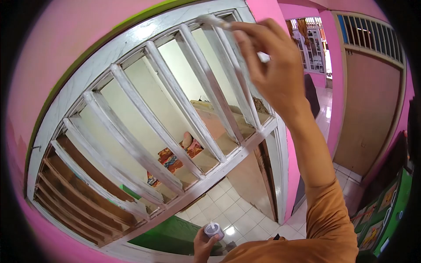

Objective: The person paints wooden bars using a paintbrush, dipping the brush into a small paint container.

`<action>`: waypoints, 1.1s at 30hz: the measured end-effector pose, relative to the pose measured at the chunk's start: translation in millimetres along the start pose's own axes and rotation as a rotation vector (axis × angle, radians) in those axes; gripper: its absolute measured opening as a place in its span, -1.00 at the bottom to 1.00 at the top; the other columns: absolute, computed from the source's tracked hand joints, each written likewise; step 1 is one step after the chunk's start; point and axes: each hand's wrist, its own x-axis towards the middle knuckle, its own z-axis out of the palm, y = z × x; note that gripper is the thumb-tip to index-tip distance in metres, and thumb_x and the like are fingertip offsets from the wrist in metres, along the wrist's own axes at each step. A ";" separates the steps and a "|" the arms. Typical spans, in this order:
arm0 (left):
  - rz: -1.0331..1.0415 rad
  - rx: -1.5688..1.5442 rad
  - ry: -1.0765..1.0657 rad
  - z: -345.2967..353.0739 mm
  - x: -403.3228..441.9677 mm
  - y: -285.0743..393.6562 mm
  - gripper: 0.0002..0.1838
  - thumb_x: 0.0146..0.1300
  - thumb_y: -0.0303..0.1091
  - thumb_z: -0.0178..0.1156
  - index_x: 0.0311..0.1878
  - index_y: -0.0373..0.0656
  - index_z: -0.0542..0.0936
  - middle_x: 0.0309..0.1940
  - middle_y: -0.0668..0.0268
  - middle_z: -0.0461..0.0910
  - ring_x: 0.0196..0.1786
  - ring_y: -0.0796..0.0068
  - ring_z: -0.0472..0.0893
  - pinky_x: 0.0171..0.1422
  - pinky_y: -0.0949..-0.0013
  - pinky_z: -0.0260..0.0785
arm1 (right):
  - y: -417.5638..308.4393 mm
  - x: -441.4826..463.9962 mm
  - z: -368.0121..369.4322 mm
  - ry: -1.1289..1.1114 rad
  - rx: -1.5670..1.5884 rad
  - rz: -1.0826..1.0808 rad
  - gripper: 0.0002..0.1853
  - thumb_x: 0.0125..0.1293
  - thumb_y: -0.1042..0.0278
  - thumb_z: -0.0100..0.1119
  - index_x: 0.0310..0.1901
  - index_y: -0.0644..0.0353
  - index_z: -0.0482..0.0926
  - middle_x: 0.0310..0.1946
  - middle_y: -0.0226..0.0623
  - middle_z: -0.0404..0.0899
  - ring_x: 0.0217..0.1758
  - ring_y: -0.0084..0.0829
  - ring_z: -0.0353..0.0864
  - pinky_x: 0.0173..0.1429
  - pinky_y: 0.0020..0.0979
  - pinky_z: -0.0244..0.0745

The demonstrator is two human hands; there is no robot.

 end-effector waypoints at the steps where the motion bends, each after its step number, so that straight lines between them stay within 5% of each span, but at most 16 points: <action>1: -0.009 -0.008 -0.001 -1.1 0.0 -1.7 -0.44 0.33 -0.52 0.36 0.36 -0.32 0.43 0.11 0.19 0.63 0.13 0.38 0.65 0.20 0.31 0.57 | -8.2 -0.2 -8.9 -0.007 0.005 -0.010 -0.92 0.35 0.48 0.31 -0.16 0.22 0.72 -0.42 -0.24 0.57 -0.34 -0.19 0.57 -0.19 -0.19 0.45; 3: -0.021 -0.025 0.001 -2.0 -0.9 -2.6 -0.43 0.33 -0.53 0.36 0.37 -0.33 0.42 0.12 0.18 0.63 0.14 0.37 0.64 0.22 0.29 0.56 | -19.7 1.4 -22.0 -0.011 -0.009 0.143 -0.92 0.35 0.48 0.32 -0.18 0.25 0.71 -0.46 -0.26 0.55 -0.39 -0.25 0.56 -0.23 -0.24 0.45; 10: -0.085 0.019 0.000 -3.7 3.4 0.9 -0.47 0.28 -0.56 0.39 0.28 -0.41 0.45 0.08 0.16 0.64 0.12 0.42 0.65 0.25 0.33 0.53 | -7.7 10.3 0.9 -0.013 -0.132 -0.071 -0.94 0.34 0.46 0.34 -0.21 0.24 0.70 -0.44 -0.24 0.59 -0.40 -0.18 0.58 -0.24 -0.23 0.47; 18: -0.103 -0.085 -0.066 -2.5 12.2 0.1 -0.45 0.27 -0.55 0.39 0.29 -0.43 0.43 0.08 0.17 0.62 0.12 0.44 0.64 0.25 0.35 0.51 | -27.4 27.9 -2.6 -0.166 -0.231 -0.057 -0.87 0.36 0.39 0.31 -0.27 0.27 0.65 -0.42 -0.20 0.61 -0.37 -0.09 0.60 -0.23 -0.16 0.47; 20: -0.054 0.008 -0.115 -4.0 13.7 -0.5 -0.40 0.32 -0.55 0.35 0.40 -0.33 0.41 0.15 0.16 0.62 0.18 0.31 0.63 0.33 0.18 0.51 | -27.2 31.3 1.3 -0.161 -0.233 -0.105 -0.86 0.37 0.37 0.31 -0.28 0.27 0.64 -0.42 -0.19 0.61 -0.36 -0.08 0.60 -0.23 -0.14 0.48; 23: -0.066 -0.003 -0.112 -4.8 18.6 -1.0 -0.39 0.31 -0.49 0.38 0.40 -0.33 0.41 0.15 0.17 0.62 0.20 0.30 0.62 0.35 0.17 0.50 | -36.3 37.5 -1.6 -0.250 -0.390 -0.149 -0.84 0.38 0.36 0.28 -0.29 0.28 0.64 -0.41 -0.17 0.61 -0.36 -0.05 0.60 -0.23 -0.12 0.48; 26: -0.111 -0.121 -0.106 -7.6 18.6 5.3 -0.43 0.26 -0.54 0.40 0.29 -0.44 0.42 0.09 0.17 0.61 0.14 0.43 0.63 0.28 0.34 0.50 | -48.6 44.4 -5.2 -0.319 -0.357 -0.069 -0.85 0.39 0.37 0.27 -0.29 0.27 0.65 -0.40 -0.15 0.61 -0.34 -0.02 0.61 -0.22 -0.12 0.48; 33: -0.116 -0.076 -0.143 -8.1 16.9 16.3 -0.41 0.24 -0.52 0.43 0.28 -0.45 0.42 0.09 0.15 0.61 0.15 0.40 0.63 0.31 0.31 0.49 | -56.0 46.4 -7.7 -0.422 -0.426 -0.081 -0.84 0.41 0.37 0.26 -0.24 0.30 0.67 -0.38 -0.14 0.62 -0.34 -0.05 0.62 -0.22 -0.13 0.49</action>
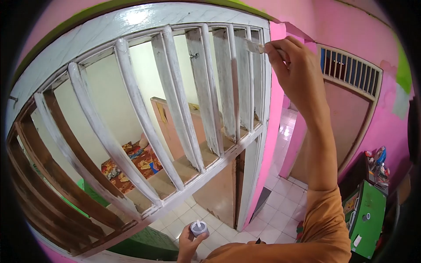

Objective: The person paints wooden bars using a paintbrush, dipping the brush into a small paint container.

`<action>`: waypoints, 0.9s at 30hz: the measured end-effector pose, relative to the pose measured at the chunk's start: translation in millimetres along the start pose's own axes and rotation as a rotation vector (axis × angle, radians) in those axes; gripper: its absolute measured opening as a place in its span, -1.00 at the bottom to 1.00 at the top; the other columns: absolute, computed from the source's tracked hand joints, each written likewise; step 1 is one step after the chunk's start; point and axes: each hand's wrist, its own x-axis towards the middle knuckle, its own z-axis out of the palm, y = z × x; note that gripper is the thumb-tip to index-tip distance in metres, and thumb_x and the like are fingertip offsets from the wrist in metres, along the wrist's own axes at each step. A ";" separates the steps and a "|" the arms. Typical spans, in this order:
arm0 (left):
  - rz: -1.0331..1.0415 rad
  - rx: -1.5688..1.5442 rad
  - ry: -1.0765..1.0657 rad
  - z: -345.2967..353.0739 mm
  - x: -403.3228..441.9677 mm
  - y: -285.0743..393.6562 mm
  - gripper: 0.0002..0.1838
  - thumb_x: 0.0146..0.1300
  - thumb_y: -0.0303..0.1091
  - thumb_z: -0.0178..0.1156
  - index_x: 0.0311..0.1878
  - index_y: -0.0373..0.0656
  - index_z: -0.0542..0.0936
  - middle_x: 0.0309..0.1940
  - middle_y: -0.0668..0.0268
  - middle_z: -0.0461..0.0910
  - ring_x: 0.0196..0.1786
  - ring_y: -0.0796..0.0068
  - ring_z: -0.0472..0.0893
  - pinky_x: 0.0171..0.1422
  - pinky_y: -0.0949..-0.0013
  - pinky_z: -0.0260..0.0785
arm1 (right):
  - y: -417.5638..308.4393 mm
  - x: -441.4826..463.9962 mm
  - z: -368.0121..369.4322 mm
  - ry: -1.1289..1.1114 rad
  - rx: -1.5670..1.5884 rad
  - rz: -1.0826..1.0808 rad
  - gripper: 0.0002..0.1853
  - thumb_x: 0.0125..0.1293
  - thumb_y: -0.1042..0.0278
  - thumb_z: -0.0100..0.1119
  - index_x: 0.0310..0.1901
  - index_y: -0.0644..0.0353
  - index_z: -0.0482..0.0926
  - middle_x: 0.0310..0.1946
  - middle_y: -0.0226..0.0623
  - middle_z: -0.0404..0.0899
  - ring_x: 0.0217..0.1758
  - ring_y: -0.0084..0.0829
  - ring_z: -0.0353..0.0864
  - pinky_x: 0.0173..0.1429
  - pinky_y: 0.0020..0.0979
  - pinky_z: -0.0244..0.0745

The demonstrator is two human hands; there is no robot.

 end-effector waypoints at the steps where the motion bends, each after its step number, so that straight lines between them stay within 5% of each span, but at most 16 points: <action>1: -0.009 0.017 0.006 0.1 -1.5 1.4 -0.41 0.24 -0.51 0.44 0.28 -0.46 0.42 0.09 0.14 0.61 0.14 0.40 0.64 0.31 0.31 0.49 | -3.3 -0.9 -1.6 -0.015 0.037 0.024 -0.84 0.41 0.36 0.26 -0.24 0.31 0.67 -0.38 -0.14 0.62 -0.34 -0.07 0.63 -0.22 -0.13 0.49; 11: 0.035 0.043 -0.010 -12.9 -11.7 -12.5 -0.36 0.22 -0.44 0.49 0.28 -0.45 0.43 0.07 0.15 0.62 0.13 0.41 0.64 0.28 0.35 0.50 | -16.4 -19.7 -17.6 -0.080 0.131 0.088 -0.89 0.41 0.43 0.29 -0.12 0.24 0.72 -0.37 -0.22 0.60 -0.36 -0.29 0.63 -0.27 -0.31 0.50; 16: -0.002 0.012 -0.001 -17.4 -20.6 -14.4 -0.36 0.21 -0.42 0.51 0.27 -0.44 0.44 0.06 0.16 0.62 0.11 0.42 0.65 0.26 0.37 0.50 | -36.0 -23.6 -32.2 -0.039 0.139 -0.046 -0.89 0.40 0.47 0.30 -0.09 0.20 0.72 -0.29 -0.30 0.58 -0.35 -0.44 0.61 -0.25 -0.34 0.51; 23: -0.002 -0.019 -0.004 -20.2 -23.9 -8.1 -0.37 0.21 -0.45 0.51 0.27 -0.44 0.44 0.06 0.17 0.62 0.13 0.42 0.64 0.28 0.36 0.49 | -44.8 -29.8 -13.1 -0.198 0.074 -0.183 -0.72 0.25 0.57 0.35 0.01 0.20 0.67 -0.22 -0.23 0.50 -0.18 -0.19 0.58 -0.03 -0.18 0.56; 27: -0.012 -0.017 0.006 -22.6 -25.8 -9.1 -0.37 0.20 -0.47 0.51 0.28 -0.44 0.44 0.07 0.16 0.62 0.14 0.41 0.64 0.29 0.36 0.49 | -53.7 -32.7 -15.5 -0.339 -0.051 -0.371 -0.73 0.21 0.66 0.32 -0.03 0.31 0.66 -0.20 -0.23 0.51 -0.17 -0.26 0.60 -0.12 -0.27 0.61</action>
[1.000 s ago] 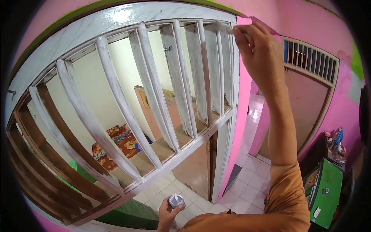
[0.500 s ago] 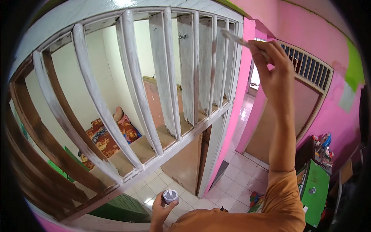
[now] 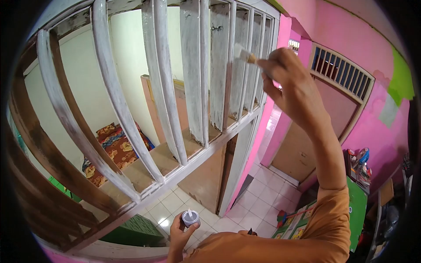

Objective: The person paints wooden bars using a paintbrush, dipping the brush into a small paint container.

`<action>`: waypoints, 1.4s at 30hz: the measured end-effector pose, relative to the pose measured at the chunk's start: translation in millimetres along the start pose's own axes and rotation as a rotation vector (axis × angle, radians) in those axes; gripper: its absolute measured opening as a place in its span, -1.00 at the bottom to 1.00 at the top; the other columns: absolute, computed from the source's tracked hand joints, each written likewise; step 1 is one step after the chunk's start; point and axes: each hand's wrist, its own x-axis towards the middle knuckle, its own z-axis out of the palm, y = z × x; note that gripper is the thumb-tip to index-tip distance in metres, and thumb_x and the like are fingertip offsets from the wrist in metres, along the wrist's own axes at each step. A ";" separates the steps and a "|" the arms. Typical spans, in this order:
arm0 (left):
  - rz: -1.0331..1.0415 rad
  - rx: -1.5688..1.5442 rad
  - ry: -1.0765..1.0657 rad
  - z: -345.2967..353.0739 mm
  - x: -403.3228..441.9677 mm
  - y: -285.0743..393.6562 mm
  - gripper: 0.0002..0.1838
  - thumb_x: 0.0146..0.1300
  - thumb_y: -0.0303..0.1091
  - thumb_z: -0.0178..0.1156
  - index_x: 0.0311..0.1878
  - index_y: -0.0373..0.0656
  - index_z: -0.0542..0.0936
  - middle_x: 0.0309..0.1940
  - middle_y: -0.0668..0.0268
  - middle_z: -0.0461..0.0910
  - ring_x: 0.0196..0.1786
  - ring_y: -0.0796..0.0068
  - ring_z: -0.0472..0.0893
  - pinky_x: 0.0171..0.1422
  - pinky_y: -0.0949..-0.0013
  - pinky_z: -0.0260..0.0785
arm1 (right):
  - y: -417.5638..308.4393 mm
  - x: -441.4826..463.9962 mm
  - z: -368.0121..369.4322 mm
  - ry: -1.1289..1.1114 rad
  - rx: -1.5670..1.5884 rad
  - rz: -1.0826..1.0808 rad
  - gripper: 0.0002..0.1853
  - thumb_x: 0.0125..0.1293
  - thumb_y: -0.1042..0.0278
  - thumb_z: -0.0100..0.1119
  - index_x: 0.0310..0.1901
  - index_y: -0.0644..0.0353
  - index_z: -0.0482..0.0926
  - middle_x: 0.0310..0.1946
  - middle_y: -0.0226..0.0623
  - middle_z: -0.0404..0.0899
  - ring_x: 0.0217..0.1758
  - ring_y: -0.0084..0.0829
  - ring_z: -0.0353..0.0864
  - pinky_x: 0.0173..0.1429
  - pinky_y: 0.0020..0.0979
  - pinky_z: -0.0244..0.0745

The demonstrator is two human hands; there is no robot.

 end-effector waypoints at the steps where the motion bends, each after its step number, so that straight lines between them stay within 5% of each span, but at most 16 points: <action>1: -0.003 -0.002 -0.003 -0.8 -0.1 -1.3 -0.37 0.20 -0.47 0.51 0.28 -0.44 0.44 0.07 0.16 0.62 0.14 0.41 0.64 0.29 0.36 0.49 | -3.8 -3.8 -0.8 -0.004 -0.002 0.001 -0.73 0.21 0.66 0.32 -0.03 0.31 0.66 -0.20 -0.23 0.51 -0.17 -0.26 0.60 -0.12 -0.27 0.61; 4: -0.009 -0.004 -0.008 -3.7 -0.4 -7.2 -0.36 0.19 -0.48 0.51 0.28 -0.44 0.43 0.08 0.15 0.62 0.14 0.40 0.64 0.30 0.35 0.49 | -15.8 -10.3 -6.3 -0.385 0.061 -0.083 -0.77 0.19 0.61 0.25 -0.11 0.48 0.62 -0.17 -0.14 0.48 -0.07 -0.22 0.55 -0.03 -0.24 0.63; 13: -0.017 -0.010 -0.038 -5.3 1.4 -8.1 -0.34 0.19 -0.50 0.50 0.31 -0.44 0.42 0.09 0.15 0.61 0.15 0.39 0.64 0.31 0.34 0.49 | 3.6 39.8 -11.5 -0.015 -0.289 -0.113 -0.78 0.12 0.54 0.31 -0.19 0.42 0.60 -0.21 -0.17 0.45 -0.03 -0.22 0.55 -0.03 -0.23 0.63; 17: 0.007 -0.028 -0.026 -6.0 -0.3 -12.4 -0.35 0.20 -0.50 0.50 0.30 -0.44 0.41 0.09 0.14 0.61 0.15 0.38 0.64 0.31 0.34 0.50 | -10.4 10.3 -4.2 -0.272 -0.093 -0.169 -0.91 0.20 0.56 0.24 -0.32 0.39 0.55 -0.18 -0.14 0.45 -0.02 -0.23 0.55 -0.02 -0.25 0.67; 18: 0.014 -0.034 -0.011 -5.6 -0.8 -13.0 -0.35 0.20 -0.50 0.50 0.30 -0.44 0.41 0.09 0.14 0.61 0.15 0.38 0.64 0.31 0.33 0.50 | -22.2 6.4 -7.0 -0.456 -0.026 -0.031 -0.94 0.20 0.58 0.20 -0.33 0.39 0.55 -0.16 -0.12 0.45 -0.01 -0.22 0.55 0.02 -0.26 0.68; 26: -0.004 -0.035 -0.027 -11.3 -0.1 -10.1 -0.36 0.20 -0.51 0.50 0.29 -0.43 0.42 0.09 0.16 0.61 0.16 0.38 0.63 0.32 0.34 0.48 | -7.1 36.1 -18.2 -0.122 -0.329 -0.084 -0.82 0.15 0.53 0.30 -0.23 0.40 0.57 -0.18 -0.17 0.44 -0.01 -0.22 0.54 0.01 -0.28 0.65; 30: -0.001 -0.046 -0.037 -10.1 1.2 -9.3 -0.36 0.20 -0.52 0.49 0.29 -0.43 0.42 0.10 0.15 0.61 0.16 0.38 0.63 0.32 0.34 0.47 | -13.3 19.6 -13.2 -0.217 -0.163 -0.204 -0.83 0.14 0.52 0.29 -0.26 0.40 0.57 -0.17 -0.18 0.45 -0.02 -0.23 0.55 0.00 -0.29 0.66; 32: 0.001 -0.057 -0.030 -10.4 0.5 -12.4 -0.36 0.20 -0.53 0.49 0.29 -0.43 0.42 0.10 0.15 0.61 0.17 0.38 0.63 0.33 0.33 0.47 | -24.3 13.5 -13.8 -0.524 -0.127 -0.201 -0.84 0.14 0.53 0.30 -0.27 0.39 0.58 -0.18 -0.16 0.44 -0.01 -0.25 0.55 0.01 -0.29 0.67; 39: 0.010 -0.051 -0.057 -16.1 0.7 -18.0 -0.36 0.21 -0.53 0.48 0.30 -0.43 0.40 0.10 0.14 0.61 0.17 0.36 0.64 0.33 0.31 0.49 | -2.5 48.8 -13.4 -0.101 -0.348 -0.120 -0.90 0.15 0.55 0.29 -0.31 0.39 0.60 -0.22 -0.19 0.46 -0.01 -0.25 0.57 -0.02 -0.31 0.72; 42: 0.001 -0.048 -0.069 -17.3 2.8 -18.5 -0.35 0.21 -0.52 0.49 0.30 -0.43 0.40 0.10 0.14 0.61 0.16 0.36 0.64 0.33 0.31 0.49 | -6.7 35.1 -4.5 -0.251 -0.256 -0.216 -0.91 0.12 0.57 0.29 -0.38 0.42 0.60 -0.20 -0.17 0.49 -0.02 -0.25 0.60 -0.02 -0.34 0.74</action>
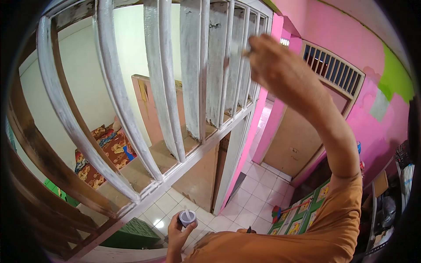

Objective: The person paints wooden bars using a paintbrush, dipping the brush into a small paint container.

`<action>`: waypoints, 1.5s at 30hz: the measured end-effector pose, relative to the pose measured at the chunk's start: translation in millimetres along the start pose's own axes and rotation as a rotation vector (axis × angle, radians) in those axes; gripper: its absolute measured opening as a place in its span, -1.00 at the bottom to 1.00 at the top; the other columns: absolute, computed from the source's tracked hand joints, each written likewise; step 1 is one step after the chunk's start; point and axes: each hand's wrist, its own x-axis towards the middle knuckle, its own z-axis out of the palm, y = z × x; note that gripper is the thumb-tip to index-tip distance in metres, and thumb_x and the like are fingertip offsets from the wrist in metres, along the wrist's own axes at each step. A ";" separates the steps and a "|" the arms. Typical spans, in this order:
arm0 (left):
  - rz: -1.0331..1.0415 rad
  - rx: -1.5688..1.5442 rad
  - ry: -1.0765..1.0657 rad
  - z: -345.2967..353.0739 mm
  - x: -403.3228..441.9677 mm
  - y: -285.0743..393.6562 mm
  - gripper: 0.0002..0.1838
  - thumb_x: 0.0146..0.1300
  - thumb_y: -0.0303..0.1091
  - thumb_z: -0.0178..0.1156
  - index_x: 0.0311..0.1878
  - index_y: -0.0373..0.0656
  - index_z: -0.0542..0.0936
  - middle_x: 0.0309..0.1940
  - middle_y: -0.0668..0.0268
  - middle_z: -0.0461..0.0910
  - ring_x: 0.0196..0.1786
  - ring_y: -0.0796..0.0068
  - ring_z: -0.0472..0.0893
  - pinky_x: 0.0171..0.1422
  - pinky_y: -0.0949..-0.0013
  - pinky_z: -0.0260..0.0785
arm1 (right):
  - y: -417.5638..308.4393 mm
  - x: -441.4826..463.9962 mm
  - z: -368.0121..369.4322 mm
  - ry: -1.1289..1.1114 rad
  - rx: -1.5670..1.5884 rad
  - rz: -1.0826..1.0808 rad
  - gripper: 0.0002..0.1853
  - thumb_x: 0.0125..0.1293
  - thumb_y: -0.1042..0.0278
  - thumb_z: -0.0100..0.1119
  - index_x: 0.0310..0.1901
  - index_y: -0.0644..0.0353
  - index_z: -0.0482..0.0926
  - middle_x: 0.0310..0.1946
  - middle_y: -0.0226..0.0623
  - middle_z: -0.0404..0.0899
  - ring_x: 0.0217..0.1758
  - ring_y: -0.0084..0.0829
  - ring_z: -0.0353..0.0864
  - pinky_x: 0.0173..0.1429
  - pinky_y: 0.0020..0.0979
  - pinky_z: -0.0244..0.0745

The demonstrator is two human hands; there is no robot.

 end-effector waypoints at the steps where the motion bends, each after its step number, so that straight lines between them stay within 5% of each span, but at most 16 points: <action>1: 0.000 -0.002 0.001 0.4 -0.3 1.1 -0.35 0.21 -0.52 0.49 0.30 -0.43 0.40 0.10 0.14 0.61 0.16 0.36 0.64 0.33 0.31 0.49 | -5.0 -2.5 2.1 0.000 0.001 -0.002 -0.91 0.12 0.57 0.29 -0.38 0.42 0.60 -0.20 -0.17 0.49 -0.02 -0.25 0.60 -0.02 -0.34 0.74; 5: 0.001 -0.009 0.022 0.1 -2.9 1.4 -0.35 0.21 -0.52 0.49 0.31 -0.43 0.40 0.09 0.13 0.61 0.16 0.35 0.64 0.32 0.30 0.50 | -6.2 -0.3 7.1 -0.170 0.094 -0.009 -0.91 0.14 0.56 0.29 -0.44 0.39 0.61 -0.17 -0.14 0.52 0.04 -0.25 0.59 0.02 -0.38 0.75; 7: -0.007 -0.012 0.019 -2.3 -4.2 -1.3 -0.35 0.21 -0.52 0.49 0.31 -0.43 0.40 0.09 0.13 0.61 0.16 0.35 0.65 0.31 0.30 0.50 | 11.9 10.4 2.0 0.103 -0.053 -0.014 -0.90 0.15 0.53 0.32 -0.39 0.38 0.61 -0.17 -0.13 0.51 0.04 -0.23 0.58 0.03 -0.34 0.72; 11: -0.016 -0.010 0.018 -3.4 -4.7 -0.7 -0.35 0.20 -0.52 0.48 0.31 -0.44 0.40 0.08 0.12 0.62 0.15 0.34 0.65 0.30 0.31 0.51 | 27.1 17.8 -4.7 0.131 -0.035 0.051 -0.84 0.17 0.51 0.34 -0.27 0.39 0.58 -0.17 -0.15 0.50 0.01 -0.20 0.57 0.08 -0.24 0.66; 15: 0.010 -0.020 0.044 -0.4 -7.5 1.5 -0.35 0.20 -0.53 0.49 0.30 -0.44 0.40 0.08 0.10 0.61 0.14 0.34 0.66 0.30 0.31 0.52 | -3.5 -0.1 -2.9 -0.239 0.171 0.024 -0.83 0.17 0.50 0.34 -0.24 0.39 0.61 -0.14 -0.12 0.52 0.08 -0.18 0.58 0.17 -0.28 0.66; 17: 0.000 -0.025 0.044 -1.3 -7.8 0.1 -0.35 0.19 -0.53 0.49 0.30 -0.44 0.40 0.08 0.10 0.61 0.14 0.34 0.66 0.30 0.30 0.52 | 3.6 3.0 3.3 -0.221 0.214 0.091 -0.85 0.15 0.51 0.35 -0.29 0.40 0.61 -0.15 -0.11 0.51 0.05 -0.18 0.58 0.13 -0.21 0.64; 21: -0.019 -0.028 0.028 -5.9 -8.3 -3.2 -0.34 0.19 -0.52 0.50 0.30 -0.44 0.40 0.08 0.11 0.61 0.15 0.33 0.65 0.31 0.29 0.51 | 41.6 25.7 -4.7 0.216 0.019 0.126 -0.90 0.16 0.55 0.32 -0.32 0.38 0.61 -0.16 -0.11 0.51 -0.04 -0.12 0.58 -0.02 -0.10 0.57; 27: -0.021 -0.028 0.028 -3.9 -8.3 0.0 -0.34 0.19 -0.51 0.50 0.30 -0.43 0.40 0.11 0.10 0.60 0.17 0.34 0.64 0.31 0.29 0.51 | 6.7 5.3 2.4 -0.142 0.146 0.021 -0.89 0.20 0.50 0.33 -0.33 0.38 0.64 -0.15 -0.15 0.53 0.04 -0.23 0.61 0.15 -0.31 0.68; 32: -0.018 0.001 0.020 -6.6 -10.6 -4.9 -0.35 0.21 -0.50 0.50 0.30 -0.43 0.40 0.11 0.11 0.59 0.16 0.35 0.63 0.31 0.30 0.51 | 18.7 13.2 -4.6 0.111 -0.027 0.135 -0.90 0.18 0.52 0.34 -0.33 0.38 0.64 -0.12 -0.16 0.54 0.05 -0.24 0.58 0.10 -0.33 0.71; 36: 0.011 0.046 0.006 -5.1 -9.5 1.9 -0.36 0.21 -0.51 0.49 0.30 -0.43 0.40 0.10 0.13 0.59 0.17 0.35 0.63 0.31 0.31 0.50 | -8.5 -3.4 18.7 -0.068 -0.093 -0.075 -0.95 0.19 0.63 0.22 -0.41 0.39 0.63 -0.13 -0.19 0.56 -0.02 -0.32 0.61 0.04 -0.44 0.73; 39: -0.019 0.049 0.014 -1.0 -10.5 10.4 -0.36 0.21 -0.52 0.48 0.30 -0.43 0.41 0.10 0.14 0.58 0.17 0.37 0.62 0.31 0.31 0.50 | -34.6 -27.3 24.3 -0.249 0.158 -0.103 -0.93 0.18 0.60 0.21 -0.44 0.39 0.61 -0.13 -0.13 0.55 -0.06 -0.28 0.59 -0.02 -0.37 0.70; 42: -0.036 0.030 0.028 -1.7 -12.0 6.6 -0.37 0.21 -0.53 0.48 0.30 -0.42 0.41 0.11 0.15 0.58 0.17 0.39 0.62 0.31 0.32 0.50 | -21.3 -27.0 27.1 0.015 0.115 0.079 -0.93 0.17 0.58 0.20 -0.41 0.41 0.59 -0.13 -0.13 0.53 -0.04 -0.26 0.57 -0.01 -0.34 0.67; 45: -0.025 0.052 0.023 -2.6 -11.8 5.4 -0.37 0.20 -0.52 0.49 0.30 -0.42 0.42 0.11 0.16 0.58 0.17 0.41 0.62 0.31 0.34 0.50 | -20.7 -29.5 14.3 -0.015 0.064 0.107 -0.93 0.18 0.57 0.19 -0.37 0.41 0.59 -0.12 -0.14 0.51 -0.02 -0.27 0.55 0.03 -0.34 0.66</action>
